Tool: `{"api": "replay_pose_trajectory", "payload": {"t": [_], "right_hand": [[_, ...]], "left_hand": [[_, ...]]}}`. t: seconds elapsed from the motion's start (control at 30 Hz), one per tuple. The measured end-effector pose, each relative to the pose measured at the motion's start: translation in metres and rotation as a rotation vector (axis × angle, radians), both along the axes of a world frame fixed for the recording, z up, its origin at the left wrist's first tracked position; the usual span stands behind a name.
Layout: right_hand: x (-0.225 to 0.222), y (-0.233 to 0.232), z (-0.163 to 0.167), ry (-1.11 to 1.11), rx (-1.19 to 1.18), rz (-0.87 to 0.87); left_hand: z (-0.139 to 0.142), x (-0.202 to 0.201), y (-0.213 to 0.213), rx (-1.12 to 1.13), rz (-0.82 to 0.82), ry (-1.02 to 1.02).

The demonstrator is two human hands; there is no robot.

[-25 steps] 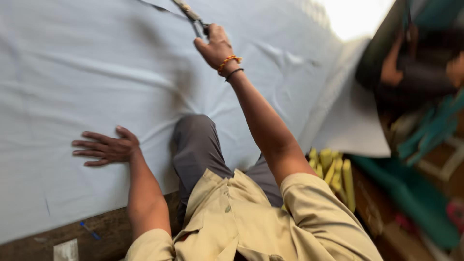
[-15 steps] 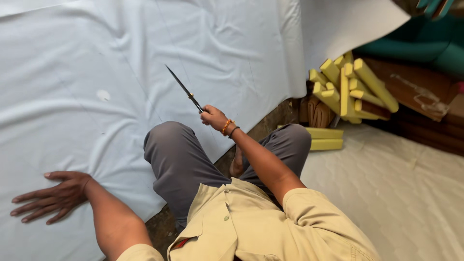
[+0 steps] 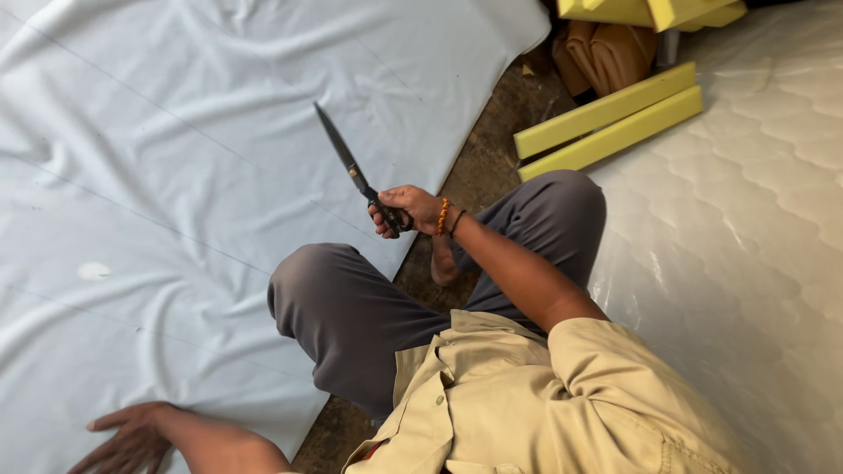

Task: The person sits on the workshop floor and cuts a large white foam sheet along marked straight lines using long tailor shears, holding the sheet flat with the free hand and repositioning the material between cuts.

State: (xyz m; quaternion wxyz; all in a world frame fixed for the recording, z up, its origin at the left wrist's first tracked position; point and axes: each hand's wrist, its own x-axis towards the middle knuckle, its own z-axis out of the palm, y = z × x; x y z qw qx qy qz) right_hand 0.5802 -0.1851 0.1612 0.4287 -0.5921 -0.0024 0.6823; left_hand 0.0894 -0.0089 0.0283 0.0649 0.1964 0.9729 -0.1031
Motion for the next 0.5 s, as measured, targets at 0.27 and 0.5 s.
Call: {"api": "replay_pose_trajectory", "payload": {"t": [0.27,0.5], "right_hand": [[0.037,0.009,-0.033,-0.262,0.016,0.331],[-0.005,0.031,-0.145,-1.101,-0.010,0.897]], "left_hand": [[0.027,-0.024,-0.008,-0.006,0.079,-0.461],[0.011,-0.067,-0.022,0.574,0.050,-0.598]]}}
